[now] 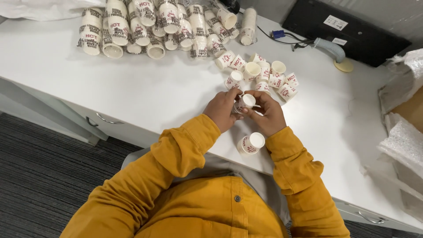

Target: Packaging and organizing small paper cups into plastic sleeves at a desk.

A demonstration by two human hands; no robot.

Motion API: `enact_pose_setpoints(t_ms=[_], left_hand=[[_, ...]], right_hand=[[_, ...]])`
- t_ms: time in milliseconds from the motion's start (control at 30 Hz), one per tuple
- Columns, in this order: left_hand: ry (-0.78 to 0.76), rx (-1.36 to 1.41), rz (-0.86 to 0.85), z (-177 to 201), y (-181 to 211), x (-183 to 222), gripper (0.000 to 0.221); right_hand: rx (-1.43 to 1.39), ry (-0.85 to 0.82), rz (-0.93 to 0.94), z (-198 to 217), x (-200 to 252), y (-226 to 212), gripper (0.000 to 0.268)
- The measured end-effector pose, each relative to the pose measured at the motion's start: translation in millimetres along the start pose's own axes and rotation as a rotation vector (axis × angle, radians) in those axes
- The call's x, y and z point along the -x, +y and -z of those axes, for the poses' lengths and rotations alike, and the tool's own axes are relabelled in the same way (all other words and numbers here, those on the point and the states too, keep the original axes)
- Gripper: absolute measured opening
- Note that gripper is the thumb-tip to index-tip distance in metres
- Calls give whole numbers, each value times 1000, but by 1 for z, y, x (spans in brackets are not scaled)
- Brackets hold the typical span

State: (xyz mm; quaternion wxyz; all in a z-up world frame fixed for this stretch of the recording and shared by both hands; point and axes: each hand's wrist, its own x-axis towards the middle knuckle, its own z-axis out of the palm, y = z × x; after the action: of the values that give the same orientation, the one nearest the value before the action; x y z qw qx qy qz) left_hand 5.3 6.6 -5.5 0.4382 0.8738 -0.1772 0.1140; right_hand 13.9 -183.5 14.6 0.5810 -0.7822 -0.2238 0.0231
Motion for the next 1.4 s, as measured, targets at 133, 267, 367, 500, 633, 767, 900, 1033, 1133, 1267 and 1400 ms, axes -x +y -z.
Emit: enact_pose_setpoints(t_ms=[133,267,367,500,633,767,900,1033,1133,1267,1400], left_hand=[[-24,19,1,0,2,-2,69],[-49,-28,30,-4,-4,-2,66],[-16,-29,28,-9,-14,-2,66],[121,-11,-62,2,-2,1,70],[343,-52,-350,26,32,22,62],[337,180,-463,38,70,44,48],[121,442,-380,43,92,54,39],[144,408,-405,45,97,58,36],[137,434,-360,44,97,62,37],[162,414,-403,49,101,63,44],[127,399,-393,47,100,65,47]], right_hand=[[-42,5,-27,1,2,4,44],[-81,47,28,5,2,-3,45],[-154,104,99,15,3,-2,44],[-324,183,137,29,18,-23,48],[-475,164,123,39,54,-34,56],[-616,74,104,36,82,-55,60],[-656,34,67,30,96,-66,59],[-626,65,25,22,100,-73,55],[-571,130,-19,18,106,-65,52],[-423,244,89,8,109,-61,46],[-307,376,164,-5,116,-56,41]])
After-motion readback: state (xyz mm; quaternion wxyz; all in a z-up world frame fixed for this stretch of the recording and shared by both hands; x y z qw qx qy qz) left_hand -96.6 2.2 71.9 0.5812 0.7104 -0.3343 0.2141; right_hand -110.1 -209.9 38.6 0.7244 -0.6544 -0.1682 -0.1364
